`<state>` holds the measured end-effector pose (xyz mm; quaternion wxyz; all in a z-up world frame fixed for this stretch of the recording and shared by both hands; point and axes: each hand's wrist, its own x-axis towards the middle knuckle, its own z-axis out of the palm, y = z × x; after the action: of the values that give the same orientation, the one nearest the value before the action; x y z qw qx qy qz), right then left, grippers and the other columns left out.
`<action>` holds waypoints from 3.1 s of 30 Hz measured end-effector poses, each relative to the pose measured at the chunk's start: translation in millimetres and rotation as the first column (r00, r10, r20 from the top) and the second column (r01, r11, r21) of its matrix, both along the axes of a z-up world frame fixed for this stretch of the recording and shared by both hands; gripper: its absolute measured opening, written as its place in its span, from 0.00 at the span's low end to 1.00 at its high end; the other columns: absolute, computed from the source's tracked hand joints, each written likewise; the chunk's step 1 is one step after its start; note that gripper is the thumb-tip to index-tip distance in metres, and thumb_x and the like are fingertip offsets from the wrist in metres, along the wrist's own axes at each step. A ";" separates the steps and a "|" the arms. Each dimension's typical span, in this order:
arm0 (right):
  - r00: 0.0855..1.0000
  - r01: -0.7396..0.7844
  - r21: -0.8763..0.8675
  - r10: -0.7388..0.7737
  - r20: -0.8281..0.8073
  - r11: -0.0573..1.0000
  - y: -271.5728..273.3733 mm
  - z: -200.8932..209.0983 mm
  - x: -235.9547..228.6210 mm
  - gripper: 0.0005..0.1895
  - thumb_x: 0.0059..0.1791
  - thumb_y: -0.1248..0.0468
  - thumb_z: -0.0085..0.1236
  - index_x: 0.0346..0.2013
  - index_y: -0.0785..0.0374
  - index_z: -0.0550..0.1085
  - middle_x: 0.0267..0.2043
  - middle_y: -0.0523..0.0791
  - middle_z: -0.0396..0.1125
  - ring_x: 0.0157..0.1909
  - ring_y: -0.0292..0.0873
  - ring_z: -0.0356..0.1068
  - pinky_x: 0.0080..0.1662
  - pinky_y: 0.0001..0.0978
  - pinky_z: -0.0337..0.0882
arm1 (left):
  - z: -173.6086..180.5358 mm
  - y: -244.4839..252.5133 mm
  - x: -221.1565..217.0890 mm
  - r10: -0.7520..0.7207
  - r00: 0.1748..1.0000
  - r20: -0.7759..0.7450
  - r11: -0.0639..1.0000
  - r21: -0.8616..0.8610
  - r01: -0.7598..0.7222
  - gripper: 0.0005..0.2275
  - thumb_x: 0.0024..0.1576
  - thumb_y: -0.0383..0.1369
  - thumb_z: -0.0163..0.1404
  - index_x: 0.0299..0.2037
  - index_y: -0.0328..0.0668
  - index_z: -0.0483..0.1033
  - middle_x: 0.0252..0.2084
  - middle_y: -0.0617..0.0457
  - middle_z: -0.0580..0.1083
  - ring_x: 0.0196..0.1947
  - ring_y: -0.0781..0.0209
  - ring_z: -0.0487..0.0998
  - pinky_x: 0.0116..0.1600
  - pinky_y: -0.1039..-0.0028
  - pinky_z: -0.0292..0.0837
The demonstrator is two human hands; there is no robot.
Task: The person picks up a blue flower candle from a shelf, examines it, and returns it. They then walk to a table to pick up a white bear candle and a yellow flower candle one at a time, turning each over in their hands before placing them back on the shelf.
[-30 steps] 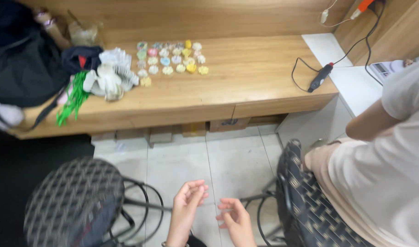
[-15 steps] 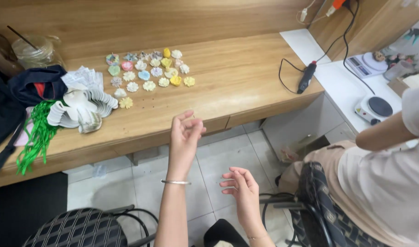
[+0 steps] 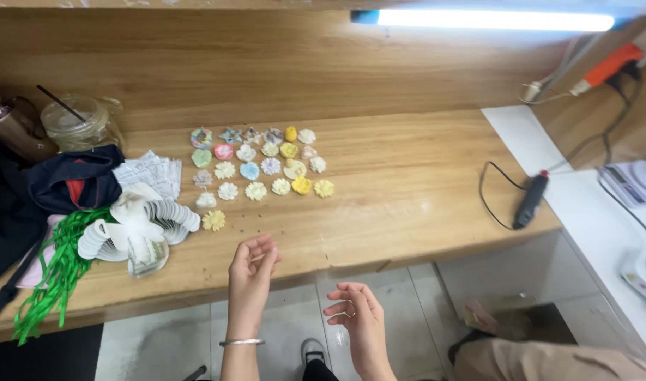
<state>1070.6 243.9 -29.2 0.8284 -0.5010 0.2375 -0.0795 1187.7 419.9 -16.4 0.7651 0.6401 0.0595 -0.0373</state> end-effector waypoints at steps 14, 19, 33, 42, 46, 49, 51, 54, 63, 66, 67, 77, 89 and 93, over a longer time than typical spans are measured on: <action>0.909 -0.392 -0.003 0.387 -0.153 0.920 -21.2 -33.9 147.9 0.12 0.52 0.66 0.46 0.47 0.65 0.73 0.37 0.48 0.74 0.33 0.40 0.74 0.37 0.31 0.73 | -104.0 37.7 73.6 0.205 0.976 -0.068 0.885 0.440 -0.155 0.15 0.56 0.33 0.56 0.53 0.39 0.74 0.44 0.48 0.80 0.40 0.64 0.81 0.43 0.74 0.77; 0.895 -0.422 -0.006 0.415 -0.163 0.907 -22.8 -40.8 170.2 0.11 0.52 0.67 0.47 0.47 0.65 0.73 0.36 0.48 0.75 0.33 0.40 0.73 0.37 0.31 0.73 | -143.6 70.8 85.5 0.236 0.967 -0.099 0.698 0.709 -0.098 0.19 0.55 0.38 0.57 0.54 0.38 0.72 0.46 0.45 0.77 0.40 0.53 0.82 0.45 0.66 0.78; 0.921 -0.319 -0.054 0.296 -0.255 0.946 -13.3 -29.2 209.9 0.12 0.53 0.65 0.47 0.48 0.67 0.73 0.35 0.50 0.74 0.34 0.42 0.74 0.38 0.33 0.73 | -166.6 94.3 149.3 0.344 0.932 -0.117 0.298 0.955 0.010 0.39 0.48 0.52 0.62 0.63 0.35 0.59 0.59 0.38 0.68 0.58 0.35 0.71 0.55 0.48 0.72; 0.894 -0.346 -0.129 0.285 -0.346 0.929 37.6 -16.9 227.7 0.12 0.52 0.67 0.46 0.46 0.66 0.73 0.33 0.49 0.75 0.33 0.42 0.76 0.38 0.33 0.76 | -157.3 83.3 182.3 0.209 0.975 0.071 0.377 0.914 -0.148 0.47 0.41 0.53 0.65 0.65 0.32 0.56 0.59 0.37 0.69 0.59 0.38 0.69 0.57 0.50 0.62; 0.885 -0.368 -0.139 0.300 -0.357 0.919 48.3 -22.3 231.6 0.11 0.52 0.67 0.47 0.46 0.67 0.74 0.33 0.49 0.74 0.33 0.42 0.75 0.37 0.34 0.75 | -164.6 88.0 190.8 0.152 0.988 0.039 0.386 0.917 -0.096 0.43 0.43 0.46 0.65 0.66 0.36 0.58 0.57 0.40 0.71 0.60 0.41 0.69 0.61 0.54 0.62; 0.893 -0.335 -0.162 0.257 -0.370 0.928 53.2 -24.6 230.3 0.11 0.52 0.67 0.46 0.46 0.66 0.74 0.33 0.50 0.75 0.32 0.43 0.76 0.37 0.34 0.76 | -169.4 92.5 187.2 0.077 0.987 0.139 0.469 0.869 -0.159 0.39 0.42 0.42 0.67 0.62 0.34 0.62 0.57 0.38 0.71 0.57 0.39 0.68 0.61 0.54 0.62; 0.901 -0.312 -0.178 0.231 -0.367 0.933 54.9 -21.4 233.4 0.11 0.52 0.68 0.48 0.47 0.67 0.74 0.33 0.50 0.75 0.33 0.42 0.76 0.37 0.33 0.75 | -171.1 93.6 187.9 0.025 0.983 0.179 0.487 0.857 -0.168 0.32 0.45 0.38 0.65 0.59 0.37 0.65 0.53 0.41 0.73 0.56 0.41 0.70 0.63 0.54 0.62; 0.907 -0.298 -0.188 0.216 -0.361 0.936 56.0 -17.2 237.0 0.12 0.51 0.68 0.46 0.47 0.67 0.74 0.34 0.49 0.75 0.33 0.41 0.76 0.38 0.33 0.76 | -174.1 96.7 186.5 -0.025 0.970 0.243 0.542 0.819 -0.191 0.33 0.42 0.36 0.66 0.58 0.35 0.65 0.52 0.42 0.74 0.54 0.42 0.72 0.63 0.54 0.62; 0.911 -0.221 -0.073 0.178 -0.373 0.973 69.2 -6.5 234.6 0.17 0.54 0.64 0.45 0.55 0.65 0.72 0.45 0.48 0.76 0.46 0.41 0.78 0.47 0.33 0.78 | -79.7 60.0 183.6 -0.121 0.979 0.162 0.820 0.572 0.007 0.34 0.41 0.39 0.69 0.57 0.35 0.67 0.49 0.44 0.75 0.47 0.52 0.78 0.52 0.63 0.75; 0.958 -0.179 0.082 0.193 -0.212 0.980 77.7 5.9 233.3 0.20 0.54 0.62 0.46 0.60 0.64 0.69 0.54 0.47 0.73 0.53 0.42 0.75 0.53 0.36 0.77 | -18.6 40.8 183.9 -0.307 0.946 0.100 0.852 0.472 0.227 0.30 0.44 0.37 0.68 0.56 0.41 0.70 0.49 0.47 0.75 0.47 0.53 0.79 0.51 0.64 0.77; 0.964 -0.160 0.077 0.173 -0.201 0.984 75.4 6.7 235.7 0.20 0.54 0.62 0.46 0.60 0.64 0.69 0.54 0.47 0.73 0.53 0.42 0.75 0.53 0.36 0.77 | -9.1 33.1 186.9 -0.326 0.939 0.112 0.849 0.472 0.239 0.30 0.44 0.37 0.68 0.56 0.41 0.70 0.49 0.47 0.75 0.47 0.53 0.79 0.51 0.64 0.77; 0.894 -0.248 0.636 -0.080 0.441 0.731 31.9 -5.9 234.6 0.24 0.64 0.52 0.38 0.67 0.66 0.64 0.61 0.52 0.68 0.63 0.48 0.68 0.70 0.48 0.62 | 67.3 -11.7 194.4 -0.513 0.742 0.432 0.770 0.614 0.174 0.37 0.42 0.39 0.70 0.61 0.40 0.64 0.63 0.38 0.61 0.64 0.40 0.65 0.63 0.54 0.66; 0.877 -0.199 0.526 -0.090 0.472 0.827 40.7 99.5 233.0 0.33 0.60 0.48 0.34 0.76 0.63 0.53 0.67 0.59 0.62 0.68 0.55 0.63 0.71 0.56 0.58 | 113.4 1.0 208.7 -0.607 0.596 0.526 0.744 0.640 0.193 0.44 0.47 0.41 0.66 0.71 0.39 0.54 0.69 0.44 0.64 0.70 0.49 0.62 0.71 0.53 0.50; 0.865 -0.264 0.514 -0.035 0.501 0.816 34.5 95.5 242.1 0.33 0.62 0.49 0.33 0.77 0.64 0.51 0.69 0.59 0.60 0.70 0.53 0.61 0.72 0.56 0.56 | 114.4 -0.4 213.9 -0.632 0.597 0.494 0.700 0.694 0.168 0.37 0.47 0.42 0.66 0.67 0.45 0.62 0.62 0.49 0.71 0.64 0.55 0.69 0.71 0.52 0.46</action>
<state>1312.8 278.4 66.3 0.9748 -0.2093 0.0013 -0.0776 1401.6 419.5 97.9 0.4611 0.7993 -0.3824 0.0481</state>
